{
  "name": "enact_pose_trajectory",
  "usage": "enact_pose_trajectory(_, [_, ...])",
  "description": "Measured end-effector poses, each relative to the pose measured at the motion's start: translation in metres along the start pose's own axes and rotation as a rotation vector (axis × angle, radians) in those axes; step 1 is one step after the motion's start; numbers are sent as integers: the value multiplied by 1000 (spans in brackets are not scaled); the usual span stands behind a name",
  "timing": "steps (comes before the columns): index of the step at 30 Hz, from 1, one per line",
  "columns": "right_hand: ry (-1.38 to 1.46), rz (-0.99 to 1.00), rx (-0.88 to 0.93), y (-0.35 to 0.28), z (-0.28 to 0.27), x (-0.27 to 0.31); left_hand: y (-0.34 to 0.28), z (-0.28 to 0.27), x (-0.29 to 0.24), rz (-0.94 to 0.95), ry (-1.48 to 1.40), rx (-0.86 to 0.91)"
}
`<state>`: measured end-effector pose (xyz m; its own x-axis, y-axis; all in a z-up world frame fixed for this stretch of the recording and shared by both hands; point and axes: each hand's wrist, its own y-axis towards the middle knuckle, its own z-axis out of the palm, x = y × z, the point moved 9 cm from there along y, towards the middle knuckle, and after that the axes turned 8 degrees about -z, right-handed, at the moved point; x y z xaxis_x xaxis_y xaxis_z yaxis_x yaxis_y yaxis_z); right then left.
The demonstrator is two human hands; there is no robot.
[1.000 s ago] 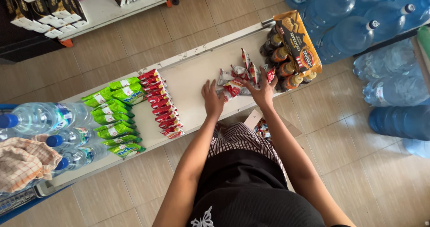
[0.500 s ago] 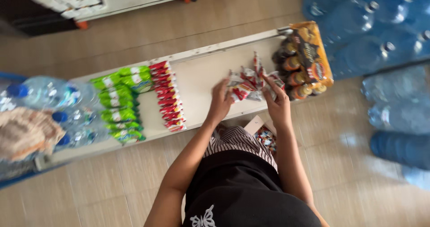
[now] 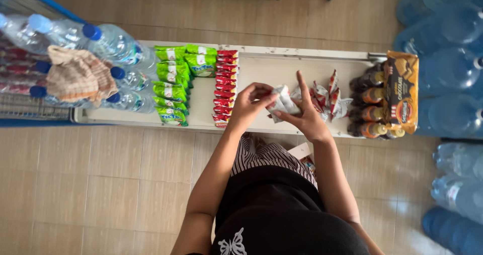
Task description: The person removes snack packets from a cardboard box and arranges them in neat rows on a low shelf. They handle multiple snack types, placing them in organized columns next to existing green and red packets.
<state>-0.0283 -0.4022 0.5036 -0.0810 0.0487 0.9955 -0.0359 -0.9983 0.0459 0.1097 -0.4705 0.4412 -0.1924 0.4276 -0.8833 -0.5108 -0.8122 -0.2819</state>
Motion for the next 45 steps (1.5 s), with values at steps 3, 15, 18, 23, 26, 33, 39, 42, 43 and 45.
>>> enact_pose_trajectory(3, [21,233,-72,3,-8,-38,-9,-23,-11,59,87,-141])
enact_pose_trajectory(15, [-635,-243,-264,1,-19,12,-16,-39,-29,239,135,-287])
enact_pose_trajectory(18, [-872,-519,-258,-7,0,32,-7,-28,5,-167,-109,-180])
enact_pose_trajectory(23, [-1246,-761,-112,-24,42,37,-4,-22,-12,5,-204,-253])
enact_pose_trajectory(26, [-1233,-737,-92,-29,45,39,-10,-27,-22,112,-179,-307])
enact_pose_trajectory(33, [-873,-428,-279,-13,-2,37,-10,-23,-33,222,-111,-268])
enact_pose_trajectory(39, [37,-70,-31,10,-6,-33,-9,-15,-6,34,-164,-199])
enact_pose_trajectory(42, [22,171,-95,-2,-11,-73,-9,-16,3,-15,-207,-262])
enact_pose_trajectory(43, [11,178,-105,-4,-11,-78,-8,-16,3,-5,-209,-279])
enact_pose_trajectory(45, [-12,195,-125,-7,-13,-86,-9,-18,3,16,-216,-314])
